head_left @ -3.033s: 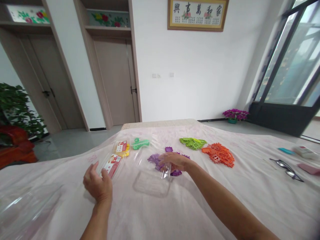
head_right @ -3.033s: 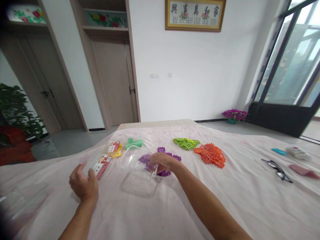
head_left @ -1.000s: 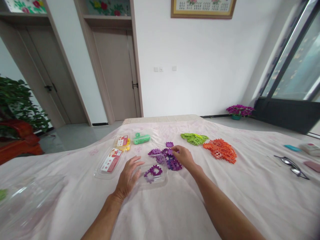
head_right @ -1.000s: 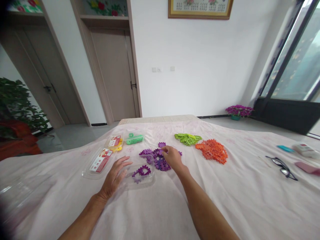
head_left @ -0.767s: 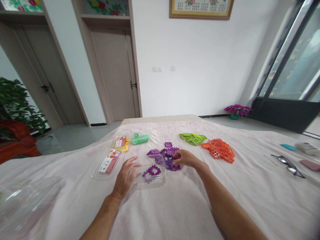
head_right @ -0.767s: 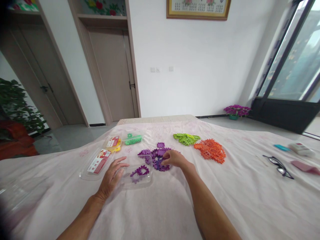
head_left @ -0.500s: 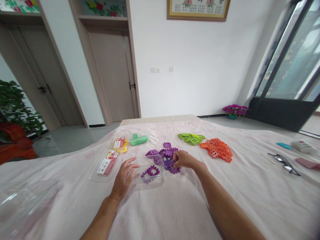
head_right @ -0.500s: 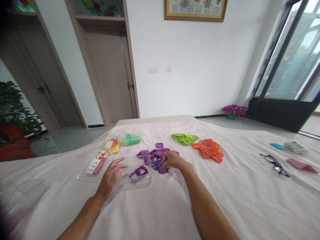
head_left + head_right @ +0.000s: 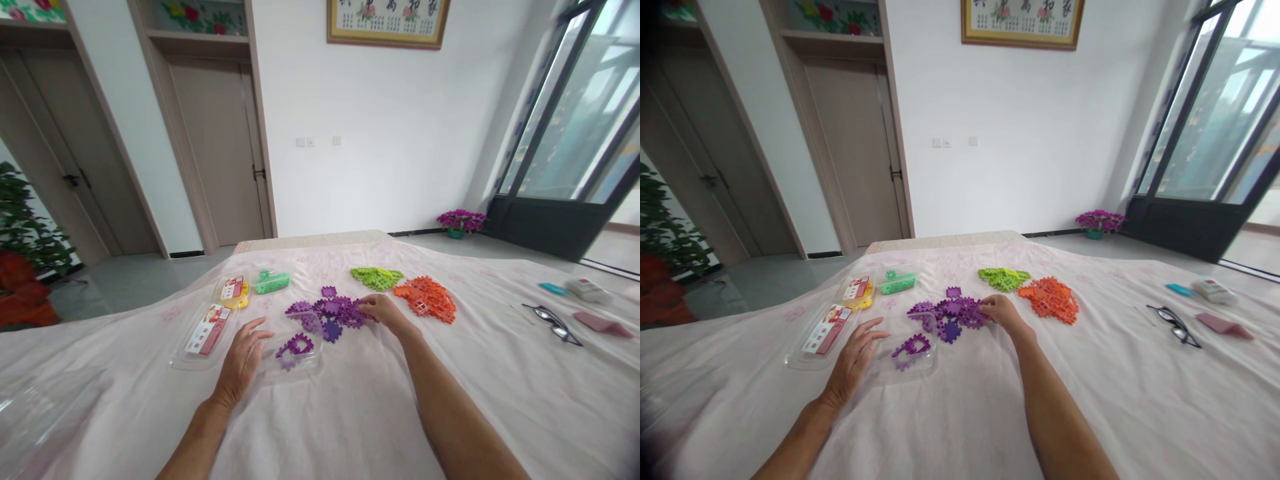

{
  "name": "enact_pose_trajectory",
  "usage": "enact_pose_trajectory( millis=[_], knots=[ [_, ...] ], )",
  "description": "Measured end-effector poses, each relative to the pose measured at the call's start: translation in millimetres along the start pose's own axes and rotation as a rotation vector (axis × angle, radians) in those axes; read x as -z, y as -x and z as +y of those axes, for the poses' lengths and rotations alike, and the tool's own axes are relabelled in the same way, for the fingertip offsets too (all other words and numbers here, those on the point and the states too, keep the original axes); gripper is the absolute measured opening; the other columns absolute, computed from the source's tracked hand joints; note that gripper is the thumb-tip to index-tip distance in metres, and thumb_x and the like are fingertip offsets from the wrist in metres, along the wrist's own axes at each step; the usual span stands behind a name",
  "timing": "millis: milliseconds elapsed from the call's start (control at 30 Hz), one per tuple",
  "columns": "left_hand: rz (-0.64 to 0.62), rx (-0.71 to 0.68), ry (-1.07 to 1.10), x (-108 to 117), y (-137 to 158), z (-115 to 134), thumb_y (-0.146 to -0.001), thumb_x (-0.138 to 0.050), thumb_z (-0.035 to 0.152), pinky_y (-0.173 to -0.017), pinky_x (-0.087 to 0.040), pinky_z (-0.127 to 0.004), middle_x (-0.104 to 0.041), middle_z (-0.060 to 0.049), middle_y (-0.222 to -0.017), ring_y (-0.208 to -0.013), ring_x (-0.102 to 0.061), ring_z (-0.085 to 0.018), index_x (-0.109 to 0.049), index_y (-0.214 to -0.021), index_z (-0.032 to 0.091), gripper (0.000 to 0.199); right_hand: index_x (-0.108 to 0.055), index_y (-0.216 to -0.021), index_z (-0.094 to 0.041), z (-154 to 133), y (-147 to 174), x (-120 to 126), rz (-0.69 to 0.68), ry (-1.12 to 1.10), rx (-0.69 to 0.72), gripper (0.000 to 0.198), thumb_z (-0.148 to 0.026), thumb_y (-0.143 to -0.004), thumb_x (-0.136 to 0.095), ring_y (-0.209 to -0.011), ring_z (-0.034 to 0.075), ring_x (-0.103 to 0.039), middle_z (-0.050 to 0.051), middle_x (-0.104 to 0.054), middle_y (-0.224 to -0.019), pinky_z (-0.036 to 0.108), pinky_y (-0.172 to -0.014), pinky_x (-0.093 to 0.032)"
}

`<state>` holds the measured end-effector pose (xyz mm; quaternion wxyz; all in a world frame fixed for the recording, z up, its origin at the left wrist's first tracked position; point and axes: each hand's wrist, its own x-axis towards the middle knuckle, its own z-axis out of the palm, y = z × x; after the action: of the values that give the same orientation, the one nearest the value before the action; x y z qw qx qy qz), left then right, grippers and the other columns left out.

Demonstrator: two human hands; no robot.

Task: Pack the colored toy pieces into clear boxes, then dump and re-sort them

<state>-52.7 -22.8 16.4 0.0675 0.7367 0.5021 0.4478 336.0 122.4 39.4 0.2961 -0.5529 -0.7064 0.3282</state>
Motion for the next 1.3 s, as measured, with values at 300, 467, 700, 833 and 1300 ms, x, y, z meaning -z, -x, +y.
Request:
enact_pose_trajectory(
  millis=[300, 467, 700, 833, 1300],
  knots=[
    [0.011, -0.01, -0.017, 0, 0, 0, -0.099, -0.04, 0.038, -0.11, -0.041, -0.051, -0.056, -0.011, -0.138, -0.128, -0.052, -0.027, -0.07, -0.11, 0.023, 0.035, -0.07, -0.083, -0.016, -16, 4, -9, 0.011, 0.345, -0.118, 0.022, -0.031, -0.068, -0.075, -0.069, 0.015, -0.058, 0.0, -0.067, -0.073, 0.023, -0.058, -0.034],
    [0.007, -0.011, -0.014, 0, -1, 1, -0.099, -0.039, 0.039, -0.11, -0.041, -0.05, -0.056, -0.012, -0.138, -0.129, -0.052, -0.027, -0.07, -0.11, 0.023, 0.036, -0.067, -0.086, -0.015, -28, 7, -12, -0.054, 0.222, -0.089, 0.021, -0.027, -0.071, -0.073, -0.062, 0.013, -0.06, -0.001, -0.066, -0.066, 0.021, -0.055, -0.037],
    [0.009, 0.001, -0.008, 0, 0, 2, -0.099, -0.039, 0.038, -0.111, -0.04, -0.05, -0.055, -0.01, -0.138, -0.129, -0.052, -0.027, -0.07, -0.109, 0.024, 0.035, -0.071, -0.092, -0.014, -37, 7, -2, 0.006, 0.198, -0.105, 0.022, -0.031, -0.078, -0.067, -0.052, 0.011, -0.058, -0.001, -0.064, -0.057, 0.02, -0.051, -0.036],
    [0.003, 0.008, -0.004, 0, 0, 0, -0.1, -0.039, 0.038, -0.111, -0.04, -0.05, -0.054, -0.011, -0.139, -0.13, -0.05, -0.026, -0.069, -0.109, 0.024, 0.035, -0.075, -0.084, -0.016, -44, 10, 12, 0.11, 0.317, -0.067, 0.024, -0.037, -0.082, -0.063, -0.06, 0.013, -0.061, 0.002, -0.069, -0.064, 0.022, -0.054, -0.035],
    [0.008, -0.003, -0.002, -1, 0, 0, -0.1, -0.038, 0.037, -0.112, -0.039, -0.051, -0.054, -0.011, -0.139, -0.131, -0.05, -0.026, -0.068, -0.113, 0.024, 0.035, -0.072, -0.09, -0.017, -75, 15, 9, 0.383, 0.079, 0.054, 0.027, -0.041, -0.081, -0.062, -0.059, 0.015, -0.059, 0.001, -0.066, -0.066, 0.023, -0.054, -0.039]
  ],
)
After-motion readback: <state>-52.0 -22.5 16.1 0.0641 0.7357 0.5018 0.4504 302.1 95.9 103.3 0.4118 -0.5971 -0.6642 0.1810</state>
